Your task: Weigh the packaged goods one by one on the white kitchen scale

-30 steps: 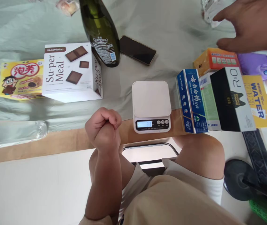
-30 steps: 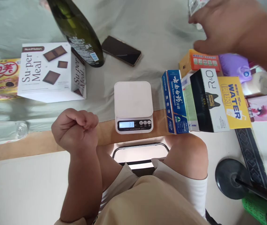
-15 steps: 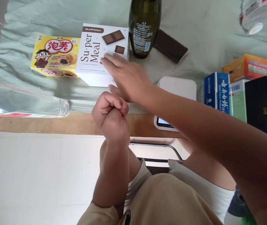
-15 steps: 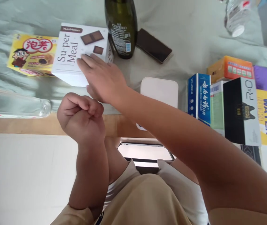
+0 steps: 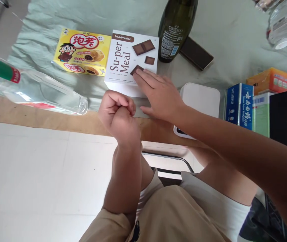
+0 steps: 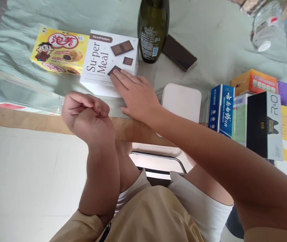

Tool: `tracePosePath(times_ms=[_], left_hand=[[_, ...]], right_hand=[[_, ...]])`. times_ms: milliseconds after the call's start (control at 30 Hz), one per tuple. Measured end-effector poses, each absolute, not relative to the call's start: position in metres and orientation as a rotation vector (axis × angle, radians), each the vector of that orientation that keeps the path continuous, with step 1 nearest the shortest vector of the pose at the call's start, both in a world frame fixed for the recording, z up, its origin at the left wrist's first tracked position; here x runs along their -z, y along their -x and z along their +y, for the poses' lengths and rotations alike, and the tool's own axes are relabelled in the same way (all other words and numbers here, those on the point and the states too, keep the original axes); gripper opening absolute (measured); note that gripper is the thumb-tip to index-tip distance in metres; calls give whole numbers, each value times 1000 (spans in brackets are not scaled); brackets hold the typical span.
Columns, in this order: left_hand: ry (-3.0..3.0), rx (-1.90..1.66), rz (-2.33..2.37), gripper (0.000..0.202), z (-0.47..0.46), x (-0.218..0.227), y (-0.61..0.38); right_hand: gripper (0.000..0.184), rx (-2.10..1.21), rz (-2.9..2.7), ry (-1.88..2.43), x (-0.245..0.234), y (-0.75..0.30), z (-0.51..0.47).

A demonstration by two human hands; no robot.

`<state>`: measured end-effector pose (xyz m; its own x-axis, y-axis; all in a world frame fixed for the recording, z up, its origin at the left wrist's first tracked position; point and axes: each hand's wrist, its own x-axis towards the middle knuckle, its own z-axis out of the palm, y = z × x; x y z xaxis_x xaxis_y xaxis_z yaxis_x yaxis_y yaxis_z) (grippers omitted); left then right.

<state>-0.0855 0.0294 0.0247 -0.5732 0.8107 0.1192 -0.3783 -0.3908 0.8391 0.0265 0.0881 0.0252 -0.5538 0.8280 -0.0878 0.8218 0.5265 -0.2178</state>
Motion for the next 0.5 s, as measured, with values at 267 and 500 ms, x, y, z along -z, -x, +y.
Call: tracePosePath(times_ms=[267, 500], left_hand=[[-688, -2150, 1448, 29, 40, -21, 106], [-659, -1731, 1567, 11, 46, -3, 118]], right_hand=[[85, -433, -2672, 1404, -21, -48, 44], [83, -769, -2103, 1722, -36, -48, 41]])
